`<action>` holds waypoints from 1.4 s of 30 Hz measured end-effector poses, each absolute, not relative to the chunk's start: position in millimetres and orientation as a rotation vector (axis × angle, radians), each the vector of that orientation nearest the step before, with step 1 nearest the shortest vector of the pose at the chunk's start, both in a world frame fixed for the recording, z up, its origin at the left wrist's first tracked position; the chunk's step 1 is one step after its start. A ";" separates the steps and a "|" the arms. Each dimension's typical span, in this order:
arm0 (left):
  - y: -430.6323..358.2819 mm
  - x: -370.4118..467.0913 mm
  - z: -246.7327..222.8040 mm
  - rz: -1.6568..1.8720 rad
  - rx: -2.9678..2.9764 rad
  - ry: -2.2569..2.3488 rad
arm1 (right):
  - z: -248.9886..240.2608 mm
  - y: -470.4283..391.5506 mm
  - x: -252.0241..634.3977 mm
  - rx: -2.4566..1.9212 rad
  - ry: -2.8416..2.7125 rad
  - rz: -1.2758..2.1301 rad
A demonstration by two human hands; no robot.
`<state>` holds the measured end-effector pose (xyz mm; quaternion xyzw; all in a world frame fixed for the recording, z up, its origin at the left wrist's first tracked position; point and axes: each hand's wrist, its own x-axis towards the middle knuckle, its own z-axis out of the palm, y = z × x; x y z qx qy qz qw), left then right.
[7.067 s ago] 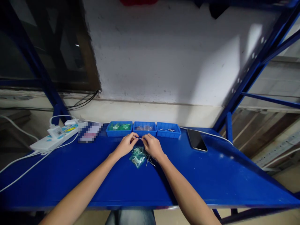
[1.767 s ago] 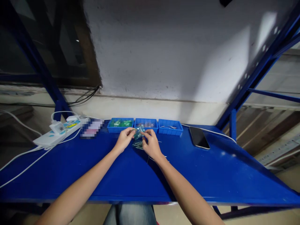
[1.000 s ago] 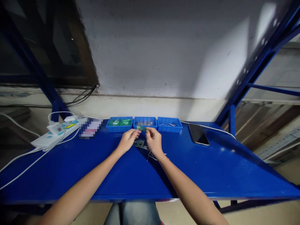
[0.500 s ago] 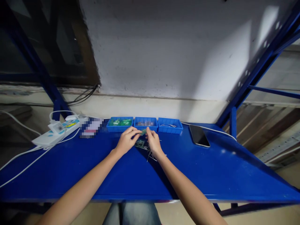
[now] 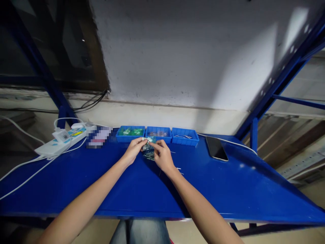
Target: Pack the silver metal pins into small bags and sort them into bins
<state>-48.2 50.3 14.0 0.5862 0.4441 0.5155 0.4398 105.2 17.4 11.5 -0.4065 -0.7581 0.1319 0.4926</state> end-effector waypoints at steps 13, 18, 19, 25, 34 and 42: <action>35.9 -43.9 15.1 1.213 2.512 1.082 | 14.8 28.5 111.2 -1.188 -1.303 0.819; 44.3 -42.2 9.8 1.154 1.828 1.093 | 14.2 21.8 109.4 -1.133 -1.561 0.466; 45.8 -42.5 10.0 1.171 1.659 1.093 | 14.8 19.7 108.2 -1.121 -1.607 0.421; 48.5 -46.8 15.2 1.324 1.525 1.086 | 12.5 19.3 103.6 -1.006 -1.530 0.718; 36.8 -42.0 14.4 1.401 2.496 1.084 | 14.2 28.3 106.6 -1.145 -1.133 1.049; 46.0 -39.2 5.7 1.138 1.452 1.029 | 16.5 18.6 109.4 -1.129 -1.688 0.409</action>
